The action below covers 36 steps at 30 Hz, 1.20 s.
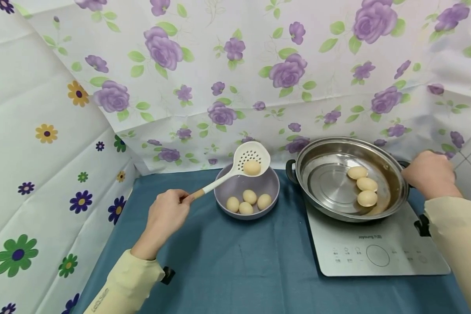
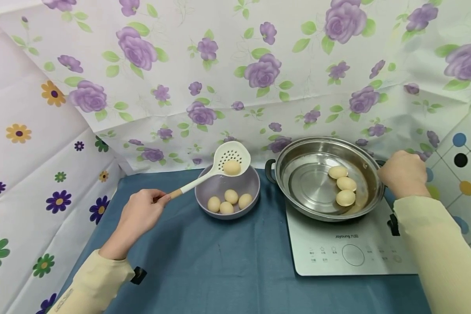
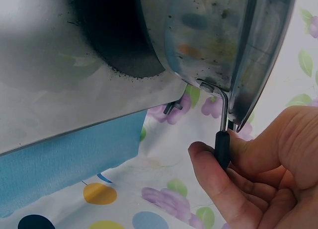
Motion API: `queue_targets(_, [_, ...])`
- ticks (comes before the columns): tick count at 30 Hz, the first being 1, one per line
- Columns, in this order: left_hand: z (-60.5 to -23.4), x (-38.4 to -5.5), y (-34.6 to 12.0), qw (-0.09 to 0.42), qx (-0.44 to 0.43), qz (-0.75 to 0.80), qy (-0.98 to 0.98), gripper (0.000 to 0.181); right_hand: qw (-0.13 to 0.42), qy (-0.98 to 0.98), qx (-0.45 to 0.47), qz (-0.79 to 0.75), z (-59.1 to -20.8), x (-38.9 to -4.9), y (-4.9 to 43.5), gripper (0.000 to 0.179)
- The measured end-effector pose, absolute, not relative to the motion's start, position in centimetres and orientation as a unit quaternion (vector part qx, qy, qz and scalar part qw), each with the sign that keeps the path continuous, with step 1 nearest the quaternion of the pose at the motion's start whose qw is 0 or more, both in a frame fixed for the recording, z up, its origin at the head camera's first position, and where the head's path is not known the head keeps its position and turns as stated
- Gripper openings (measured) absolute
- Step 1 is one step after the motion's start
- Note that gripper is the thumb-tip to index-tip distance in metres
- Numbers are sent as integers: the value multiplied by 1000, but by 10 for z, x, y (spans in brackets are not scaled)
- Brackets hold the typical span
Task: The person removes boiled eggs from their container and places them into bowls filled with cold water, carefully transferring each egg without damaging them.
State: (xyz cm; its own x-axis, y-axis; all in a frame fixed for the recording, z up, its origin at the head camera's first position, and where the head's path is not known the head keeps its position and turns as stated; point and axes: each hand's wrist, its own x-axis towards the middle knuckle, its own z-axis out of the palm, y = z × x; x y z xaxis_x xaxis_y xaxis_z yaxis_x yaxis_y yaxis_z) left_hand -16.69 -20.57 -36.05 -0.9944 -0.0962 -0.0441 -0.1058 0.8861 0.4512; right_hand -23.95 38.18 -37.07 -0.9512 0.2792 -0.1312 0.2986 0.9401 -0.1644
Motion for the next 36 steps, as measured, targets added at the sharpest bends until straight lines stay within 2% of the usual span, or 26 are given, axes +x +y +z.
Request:
queue_targets(21, [-390, -158, -232, 0, -61, 201, 978, 25, 48, 984, 141, -97, -370, -238, 380, 40])
queue_targets(36, [-402, -158, -223, -36, -38, 178, 983, 23, 43, 985, 139, -89, -371, -239, 381, 44])
